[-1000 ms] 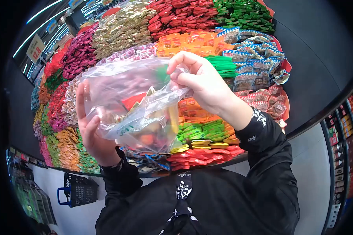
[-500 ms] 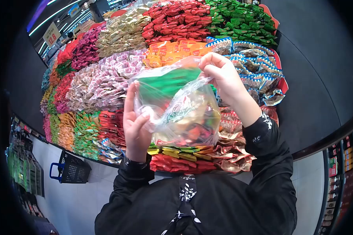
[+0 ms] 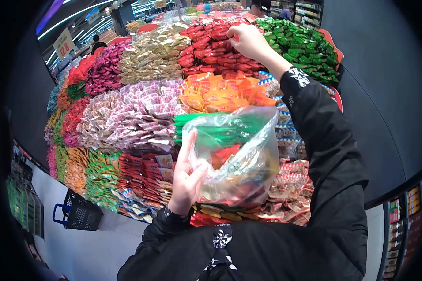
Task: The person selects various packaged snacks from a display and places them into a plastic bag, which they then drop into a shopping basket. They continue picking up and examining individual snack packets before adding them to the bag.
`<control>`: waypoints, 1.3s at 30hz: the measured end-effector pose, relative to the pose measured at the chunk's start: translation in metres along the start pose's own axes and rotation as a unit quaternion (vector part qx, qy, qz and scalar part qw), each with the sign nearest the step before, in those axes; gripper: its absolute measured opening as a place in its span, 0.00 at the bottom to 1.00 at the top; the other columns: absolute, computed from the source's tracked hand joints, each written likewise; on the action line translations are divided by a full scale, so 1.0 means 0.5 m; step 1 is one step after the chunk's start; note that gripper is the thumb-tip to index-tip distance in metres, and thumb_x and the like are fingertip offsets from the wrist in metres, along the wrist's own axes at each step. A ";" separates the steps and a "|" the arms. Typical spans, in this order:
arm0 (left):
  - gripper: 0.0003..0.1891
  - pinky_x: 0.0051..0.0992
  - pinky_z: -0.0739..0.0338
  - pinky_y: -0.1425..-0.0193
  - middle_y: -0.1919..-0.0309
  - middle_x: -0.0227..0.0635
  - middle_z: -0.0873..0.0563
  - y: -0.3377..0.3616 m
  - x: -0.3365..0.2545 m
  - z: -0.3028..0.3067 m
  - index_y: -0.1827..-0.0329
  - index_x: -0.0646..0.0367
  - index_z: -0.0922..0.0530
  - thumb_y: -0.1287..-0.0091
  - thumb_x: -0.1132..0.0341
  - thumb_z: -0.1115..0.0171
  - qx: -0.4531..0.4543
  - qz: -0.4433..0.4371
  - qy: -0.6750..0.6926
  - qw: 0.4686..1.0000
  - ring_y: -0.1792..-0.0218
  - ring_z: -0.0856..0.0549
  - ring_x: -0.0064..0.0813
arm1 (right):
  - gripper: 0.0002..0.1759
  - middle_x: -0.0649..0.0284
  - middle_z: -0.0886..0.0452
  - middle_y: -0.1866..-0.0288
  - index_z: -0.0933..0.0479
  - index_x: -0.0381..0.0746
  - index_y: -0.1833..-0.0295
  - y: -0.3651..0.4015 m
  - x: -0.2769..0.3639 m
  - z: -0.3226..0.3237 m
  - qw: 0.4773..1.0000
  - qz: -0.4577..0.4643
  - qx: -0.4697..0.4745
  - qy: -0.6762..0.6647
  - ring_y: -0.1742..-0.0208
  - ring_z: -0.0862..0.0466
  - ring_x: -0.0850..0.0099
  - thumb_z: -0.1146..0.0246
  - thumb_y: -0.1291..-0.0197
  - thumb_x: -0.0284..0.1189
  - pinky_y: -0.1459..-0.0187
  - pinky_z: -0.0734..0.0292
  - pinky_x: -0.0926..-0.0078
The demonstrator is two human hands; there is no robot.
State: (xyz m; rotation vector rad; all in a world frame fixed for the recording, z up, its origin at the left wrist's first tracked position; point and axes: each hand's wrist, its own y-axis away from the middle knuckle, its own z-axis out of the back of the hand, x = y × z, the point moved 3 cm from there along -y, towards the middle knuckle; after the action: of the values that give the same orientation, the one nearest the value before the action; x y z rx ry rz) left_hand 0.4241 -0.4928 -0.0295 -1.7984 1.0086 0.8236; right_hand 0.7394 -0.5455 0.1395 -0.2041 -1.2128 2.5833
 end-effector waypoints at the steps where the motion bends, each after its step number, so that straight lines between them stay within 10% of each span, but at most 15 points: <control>1: 0.39 0.17 0.29 0.61 0.27 0.36 0.49 -0.002 0.005 0.010 0.25 0.60 0.57 0.40 0.85 0.52 0.014 -0.002 -0.006 1.000 0.67 0.26 0.14 | 0.11 0.53 0.18 0.61 0.21 0.39 0.59 -0.031 -0.015 -0.023 0.999 0.004 0.004 0.036 0.57 0.20 0.56 0.39 0.48 0.30 0.52 0.25 0.64; 16: 0.38 0.21 0.26 0.53 0.26 0.37 0.51 -0.018 0.016 0.074 0.26 0.62 0.57 0.38 0.83 0.51 0.054 0.027 0.012 0.998 0.61 0.24 0.16 | 0.15 0.50 0.19 0.62 0.22 0.39 0.55 -0.146 -0.123 -0.138 0.966 -0.025 0.153 0.205 0.55 0.20 0.53 0.37 0.51 0.28 0.53 0.25 0.61; 21: 0.39 0.19 0.27 0.53 0.26 0.36 0.52 -0.014 0.009 0.065 0.26 0.63 0.57 0.39 0.83 0.50 0.033 0.028 0.000 0.999 0.60 0.24 0.16 | 0.14 0.50 0.21 0.57 0.22 0.39 0.59 -0.145 -0.159 -0.044 0.986 0.036 -0.089 0.137 0.52 0.23 0.50 0.35 0.54 0.31 0.50 0.27 0.58; 27: 0.40 0.19 0.26 0.59 0.26 0.36 0.52 0.001 0.006 0.043 0.26 0.62 0.57 0.41 0.83 0.49 0.015 0.010 0.042 0.999 0.63 0.23 0.17 | 0.07 0.64 0.22 0.72 0.24 0.34 0.61 -0.042 0.073 0.171 0.991 -0.074 -0.109 -0.017 0.76 0.26 0.78 0.39 0.45 0.24 0.74 0.31 0.77; 33: 0.41 0.20 0.25 0.56 0.26 0.39 0.53 0.014 0.004 0.025 0.26 0.62 0.56 0.42 0.83 0.48 -0.024 -0.013 0.012 1.000 0.61 0.21 0.19 | 0.09 0.64 0.21 0.68 0.25 0.35 0.57 0.146 0.223 0.206 0.938 -0.088 0.064 -0.329 0.65 0.22 0.76 0.39 0.43 0.26 0.62 0.26 0.77; 39: 0.40 0.20 0.25 0.57 0.26 0.38 0.50 0.037 -0.006 0.004 0.26 0.63 0.55 0.42 0.82 0.48 -0.032 -0.020 0.040 0.998 0.63 0.22 0.18 | 0.13 0.65 0.24 0.57 0.27 0.37 0.49 0.268 0.271 0.135 0.895 -0.114 0.304 -0.306 0.55 0.23 0.77 0.40 0.38 0.29 0.51 0.27 0.79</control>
State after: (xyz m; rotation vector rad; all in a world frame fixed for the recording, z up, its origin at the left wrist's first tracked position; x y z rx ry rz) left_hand 0.4063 -0.4951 -0.0345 -1.9135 1.0047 0.7717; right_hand 0.5686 -0.6344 0.0782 0.8792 -0.4516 2.7269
